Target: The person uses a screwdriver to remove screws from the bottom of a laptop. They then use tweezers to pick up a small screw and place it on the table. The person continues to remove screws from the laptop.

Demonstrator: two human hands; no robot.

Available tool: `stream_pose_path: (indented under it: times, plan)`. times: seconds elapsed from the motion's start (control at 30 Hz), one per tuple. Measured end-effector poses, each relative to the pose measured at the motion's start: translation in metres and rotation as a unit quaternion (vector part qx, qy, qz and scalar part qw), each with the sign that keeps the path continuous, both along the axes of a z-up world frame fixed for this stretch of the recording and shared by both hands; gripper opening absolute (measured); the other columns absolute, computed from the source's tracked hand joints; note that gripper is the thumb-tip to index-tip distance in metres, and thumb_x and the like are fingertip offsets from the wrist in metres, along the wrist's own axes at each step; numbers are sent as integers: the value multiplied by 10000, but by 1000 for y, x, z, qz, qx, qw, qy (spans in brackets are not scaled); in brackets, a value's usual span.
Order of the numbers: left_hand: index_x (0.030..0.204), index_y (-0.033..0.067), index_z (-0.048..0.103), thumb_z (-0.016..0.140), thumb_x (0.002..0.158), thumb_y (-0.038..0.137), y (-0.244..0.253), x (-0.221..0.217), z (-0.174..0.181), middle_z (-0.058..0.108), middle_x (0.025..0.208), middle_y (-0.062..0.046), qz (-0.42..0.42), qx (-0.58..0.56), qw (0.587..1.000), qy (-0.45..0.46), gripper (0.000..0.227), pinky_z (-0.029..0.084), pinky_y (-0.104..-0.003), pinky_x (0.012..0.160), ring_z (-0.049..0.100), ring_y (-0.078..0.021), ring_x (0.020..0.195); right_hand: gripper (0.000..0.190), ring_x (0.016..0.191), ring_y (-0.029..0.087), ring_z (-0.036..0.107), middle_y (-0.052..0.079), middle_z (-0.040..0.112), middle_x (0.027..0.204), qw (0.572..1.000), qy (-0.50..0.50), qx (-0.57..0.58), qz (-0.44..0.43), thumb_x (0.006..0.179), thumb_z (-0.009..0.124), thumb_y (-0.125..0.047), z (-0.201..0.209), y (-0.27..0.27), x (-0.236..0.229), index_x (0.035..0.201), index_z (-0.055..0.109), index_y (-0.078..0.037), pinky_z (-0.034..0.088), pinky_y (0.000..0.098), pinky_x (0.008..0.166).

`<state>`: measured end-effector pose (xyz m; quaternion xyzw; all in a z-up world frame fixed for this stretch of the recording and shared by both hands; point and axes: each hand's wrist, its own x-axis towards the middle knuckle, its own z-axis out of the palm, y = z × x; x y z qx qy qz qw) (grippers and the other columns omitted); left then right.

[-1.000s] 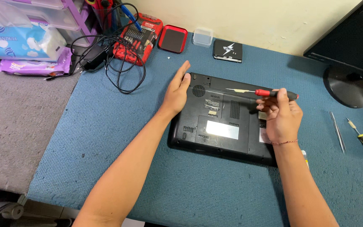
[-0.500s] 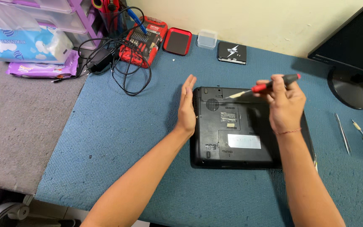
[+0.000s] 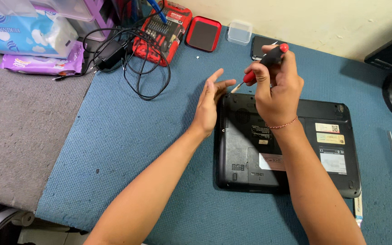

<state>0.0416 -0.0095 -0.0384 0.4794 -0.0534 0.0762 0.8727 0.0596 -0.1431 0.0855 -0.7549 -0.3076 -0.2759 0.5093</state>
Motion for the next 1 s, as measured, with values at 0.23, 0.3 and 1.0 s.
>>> stream_pose_path:
  times: [0.23, 0.3, 1.0]
  plan:
    - [1605, 91, 371, 237, 1152, 489, 0, -6, 8, 696, 1288, -162, -1, -11, 1000, 6, 617, 340, -363, 1209, 546, -221, 1295, 217, 630, 258, 701, 190, 729, 832, 999, 17, -26, 7, 1098, 632, -58, 1, 5, -1, 1240, 533, 72, 594, 371, 624]
    - [1604, 87, 369, 241, 1150, 490, 0, -7, 10, 695, 1283, -165, -1, -8, 1000, 5, 621, 341, -365, 1207, 547, -225, 1292, 216, 631, 257, 700, 192, 727, 832, 999, 19, -28, 7, 1095, 638, -54, 0, 6, -1, 1238, 533, 69, 592, 371, 624]
    - [1202, 82, 752, 438, 1135, 385, 6, 11, -4, 776, 1089, -114, -16, 1, 999, 52, 441, 573, -326, 982, 705, -181, 1058, 259, 780, 272, 775, 124, 768, 859, 990, 88, -114, 6, 967, 835, -114, 16, 10, 5, 1118, 642, -30, 607, 358, 756]
